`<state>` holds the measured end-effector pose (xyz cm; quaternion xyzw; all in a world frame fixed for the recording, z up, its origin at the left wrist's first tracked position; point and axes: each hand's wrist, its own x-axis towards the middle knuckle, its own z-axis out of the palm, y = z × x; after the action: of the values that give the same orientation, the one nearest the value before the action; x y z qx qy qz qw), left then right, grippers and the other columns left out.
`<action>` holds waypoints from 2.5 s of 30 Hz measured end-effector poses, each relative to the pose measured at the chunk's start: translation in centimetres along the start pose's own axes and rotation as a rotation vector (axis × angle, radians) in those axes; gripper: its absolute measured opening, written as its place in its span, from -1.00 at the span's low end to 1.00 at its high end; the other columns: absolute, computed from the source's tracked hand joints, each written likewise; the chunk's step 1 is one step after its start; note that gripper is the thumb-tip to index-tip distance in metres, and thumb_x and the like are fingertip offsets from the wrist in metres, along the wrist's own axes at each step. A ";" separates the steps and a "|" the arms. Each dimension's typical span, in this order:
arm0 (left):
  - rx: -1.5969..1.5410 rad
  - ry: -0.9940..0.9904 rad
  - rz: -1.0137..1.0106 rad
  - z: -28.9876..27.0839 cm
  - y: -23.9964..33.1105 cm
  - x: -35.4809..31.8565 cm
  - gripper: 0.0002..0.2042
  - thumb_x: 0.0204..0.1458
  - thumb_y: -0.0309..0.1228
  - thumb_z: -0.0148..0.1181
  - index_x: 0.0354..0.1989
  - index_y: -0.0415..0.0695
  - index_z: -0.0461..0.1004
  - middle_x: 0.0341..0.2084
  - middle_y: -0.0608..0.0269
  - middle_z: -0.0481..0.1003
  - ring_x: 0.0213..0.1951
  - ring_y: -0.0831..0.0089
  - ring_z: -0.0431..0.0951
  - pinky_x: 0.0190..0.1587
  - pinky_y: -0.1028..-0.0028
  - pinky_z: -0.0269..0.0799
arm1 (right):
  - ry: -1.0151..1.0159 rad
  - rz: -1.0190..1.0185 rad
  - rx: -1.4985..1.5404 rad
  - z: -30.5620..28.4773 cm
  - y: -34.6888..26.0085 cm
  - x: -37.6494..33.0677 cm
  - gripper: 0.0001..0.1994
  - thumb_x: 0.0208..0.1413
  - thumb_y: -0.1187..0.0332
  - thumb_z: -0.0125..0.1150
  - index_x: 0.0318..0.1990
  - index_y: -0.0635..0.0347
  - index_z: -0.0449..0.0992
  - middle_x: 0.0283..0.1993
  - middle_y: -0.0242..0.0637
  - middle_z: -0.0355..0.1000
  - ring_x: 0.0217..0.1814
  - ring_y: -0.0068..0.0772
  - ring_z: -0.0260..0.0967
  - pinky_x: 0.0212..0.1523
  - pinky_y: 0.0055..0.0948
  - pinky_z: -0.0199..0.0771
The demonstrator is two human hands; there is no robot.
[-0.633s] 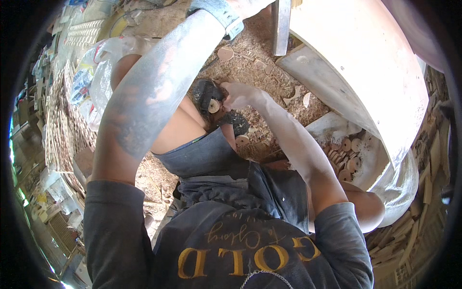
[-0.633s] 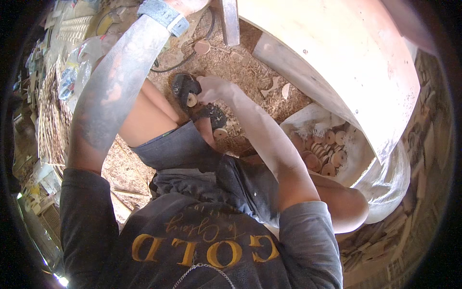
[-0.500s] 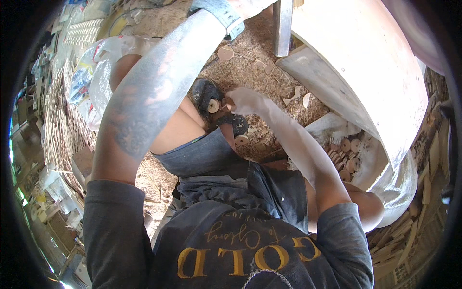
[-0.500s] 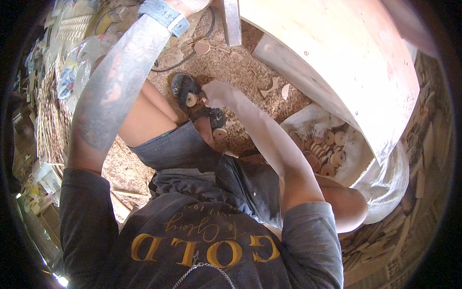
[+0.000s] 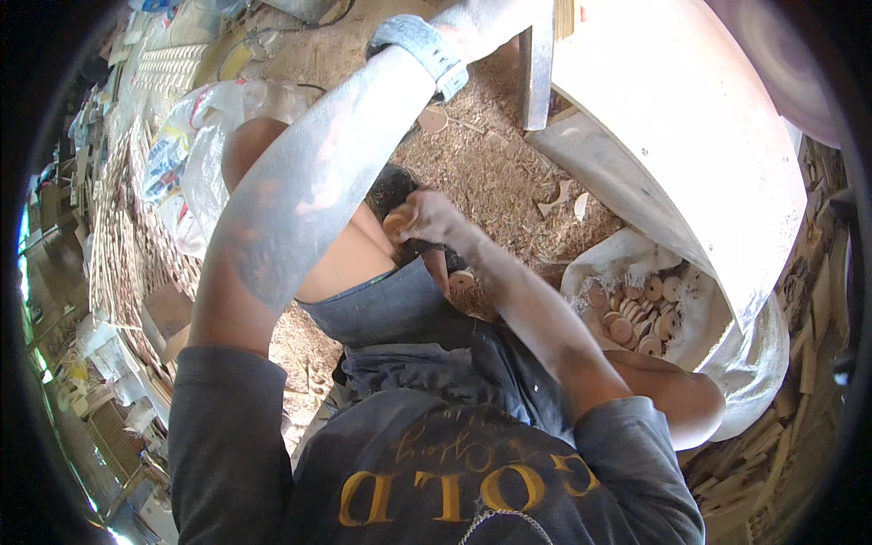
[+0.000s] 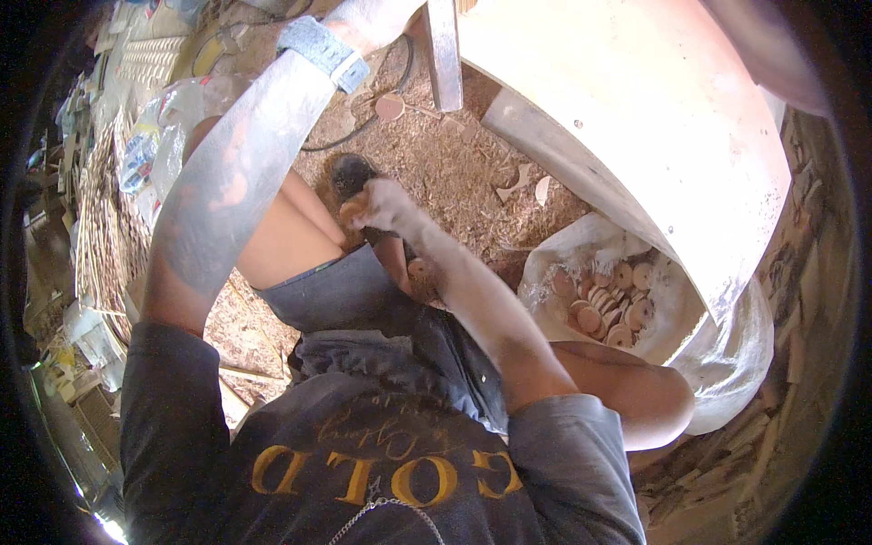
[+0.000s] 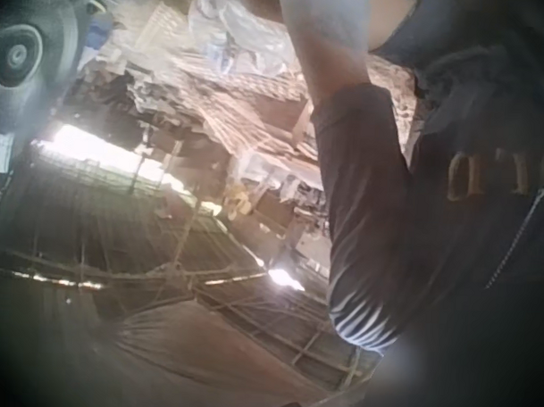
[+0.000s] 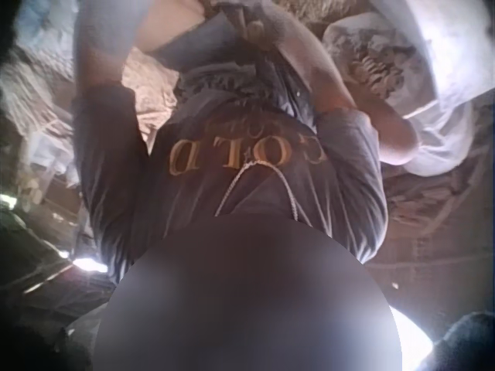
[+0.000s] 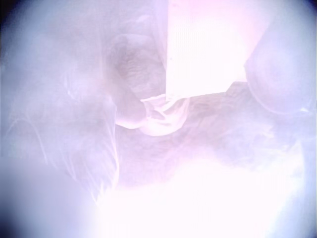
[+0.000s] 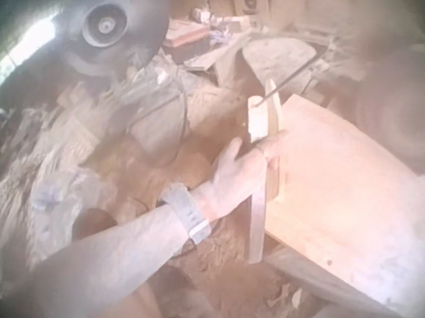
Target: The person uses a handheld grinding wheel to smooth the edges of small wooden discs. They hold the discs with a clamp, rotate them against the spinning wheel, and then place the finished pieces into a sack.
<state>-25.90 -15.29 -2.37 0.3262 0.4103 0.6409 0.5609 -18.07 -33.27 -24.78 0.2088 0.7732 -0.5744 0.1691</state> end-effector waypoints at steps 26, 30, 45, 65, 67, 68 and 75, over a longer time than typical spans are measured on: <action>0.330 0.040 0.105 0.0 0.1 -0.2 -0.68 0.17 -0.18 0.10 -0.55 -0.11 0.36 -0.56 0.23 0.47 -0.52 0.43 0.53 -0.45 0.48 0.45 | 0.557 0.189 -0.824 -8.0 5.8 -7.2 -0.39 0.04 0.25 0.19 0.25 0.26 0.18 0.29 0.21 0.05 0.33 0.25 0.08 0.23 0.03 0.28; 0.352 0.073 0.118 0.8 0.4 -0.4 -0.67 0.17 -0.16 0.10 -0.53 -0.12 0.37 -0.56 0.24 0.48 -0.51 0.41 0.54 -0.41 0.46 0.46 | 0.598 0.192 -0.317 -8.9 2.7 -9.0 -0.33 -0.04 0.19 0.30 0.24 0.21 0.23 0.26 0.16 0.13 0.23 0.09 0.25 0.22 0.03 0.32; 0.423 -0.065 -0.114 7.5 -1.7 -8.3 -0.68 0.16 -0.18 0.18 -0.50 -0.17 0.44 -0.76 0.43 0.35 -0.67 0.58 0.42 -0.61 0.53 0.37 | 1.650 -0.148 0.531 -20.0 -8.7 -38.4 -0.26 -0.02 0.06 0.37 0.17 0.47 0.25 0.02 0.04 0.40 0.03 -0.09 0.46 0.10 -0.19 0.53; 0.661 0.032 -0.086 18.1 -3.2 -10.9 -0.66 0.21 -0.22 0.09 -0.40 -0.31 0.35 -0.71 0.27 0.40 -0.71 0.55 0.46 -0.72 0.57 0.41 | 1.844 -0.065 0.030 -18.6 -6.7 -40.8 -0.19 -0.30 0.19 0.59 0.14 0.39 0.36 0.18 -0.06 0.26 0.18 -0.22 0.35 0.13 -0.29 0.52; 0.661 0.048 -0.083 18.5 -3.4 -10.9 -0.66 0.21 -0.21 0.09 -0.41 -0.30 0.34 -0.71 0.28 0.39 -0.72 0.55 0.46 -0.73 0.57 0.41 | 1.890 -0.024 -0.049 -18.6 -6.7 -40.8 -0.20 -0.29 0.20 0.59 0.14 0.39 0.36 0.18 -0.06 0.25 0.17 -0.22 0.35 0.14 -0.30 0.52; 0.650 0.059 -0.073 18.6 -3.6 -10.9 -0.66 0.21 -0.21 0.10 -0.41 -0.30 0.34 -0.71 0.29 0.38 -0.72 0.55 0.45 -0.74 0.58 0.41 | 1.885 -0.022 -0.023 -18.7 -6.6 -40.9 -0.20 -0.29 0.20 0.59 0.14 0.40 0.36 0.18 -0.06 0.25 0.18 -0.23 0.35 0.14 -0.30 0.52; 0.838 0.159 0.051 18.4 -5.9 -10.1 -0.68 0.19 -0.26 0.13 -0.39 -0.32 0.30 -0.64 0.17 0.35 -0.58 0.38 0.42 -0.47 0.36 0.39 | 2.032 0.063 -0.349 -18.7 -5.8 -39.9 -0.21 -0.31 0.25 0.60 0.15 0.23 0.35 0.14 0.01 0.24 0.13 -0.08 0.35 0.02 -0.21 0.53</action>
<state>-5.44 -22.14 1.10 0.4854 0.6691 0.4555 0.3304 12.68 -21.94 5.25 0.5883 0.6181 -0.0021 -0.5214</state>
